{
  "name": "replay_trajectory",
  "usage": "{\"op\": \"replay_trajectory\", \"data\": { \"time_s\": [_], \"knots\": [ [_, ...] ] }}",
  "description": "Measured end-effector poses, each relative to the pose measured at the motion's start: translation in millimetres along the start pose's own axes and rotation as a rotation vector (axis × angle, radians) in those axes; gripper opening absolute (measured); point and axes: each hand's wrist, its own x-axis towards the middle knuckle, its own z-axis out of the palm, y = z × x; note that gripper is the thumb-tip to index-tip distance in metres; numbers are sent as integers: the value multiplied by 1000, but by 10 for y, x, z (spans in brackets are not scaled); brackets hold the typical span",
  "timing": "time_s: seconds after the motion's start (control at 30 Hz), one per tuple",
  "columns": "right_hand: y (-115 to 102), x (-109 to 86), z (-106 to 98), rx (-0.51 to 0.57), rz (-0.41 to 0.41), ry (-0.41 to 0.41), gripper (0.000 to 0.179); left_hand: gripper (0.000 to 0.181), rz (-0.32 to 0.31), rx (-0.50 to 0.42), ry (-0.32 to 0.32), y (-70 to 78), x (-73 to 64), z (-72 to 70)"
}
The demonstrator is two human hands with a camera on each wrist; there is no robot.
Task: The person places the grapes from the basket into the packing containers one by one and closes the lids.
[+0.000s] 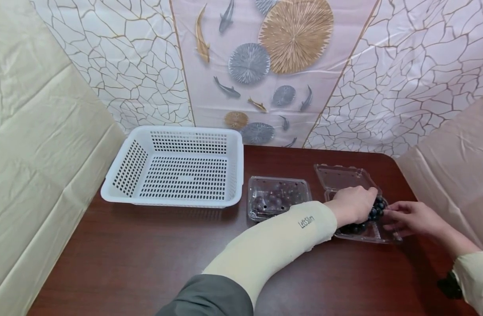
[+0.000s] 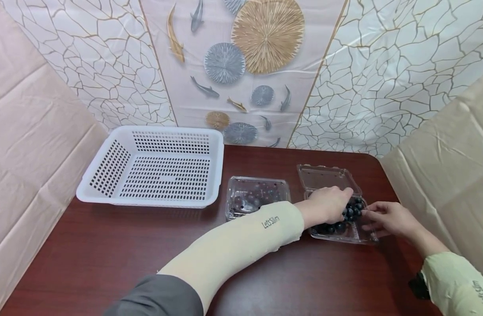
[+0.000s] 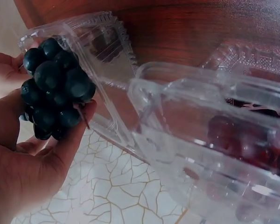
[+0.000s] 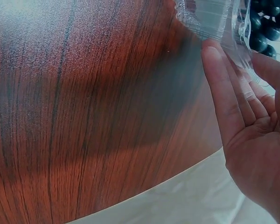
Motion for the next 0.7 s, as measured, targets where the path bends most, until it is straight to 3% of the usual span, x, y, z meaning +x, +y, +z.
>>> {"op": "replay_trajectory", "data": {
  "time_s": [0.43, 0.57, 0.7],
  "knots": [
    [-22, 15, 67, -9, -10, 21, 22, 27, 16, 52, 67, 30, 51, 216],
    [-16, 5, 67, -27, 2, 29, 26, 42, 5, 6, 28, 52, 42, 227],
    [-18, -13, 65, -51, -3, 43, 32, 59, -11, -43, -53, 40, 12, 116]
  ]
}}
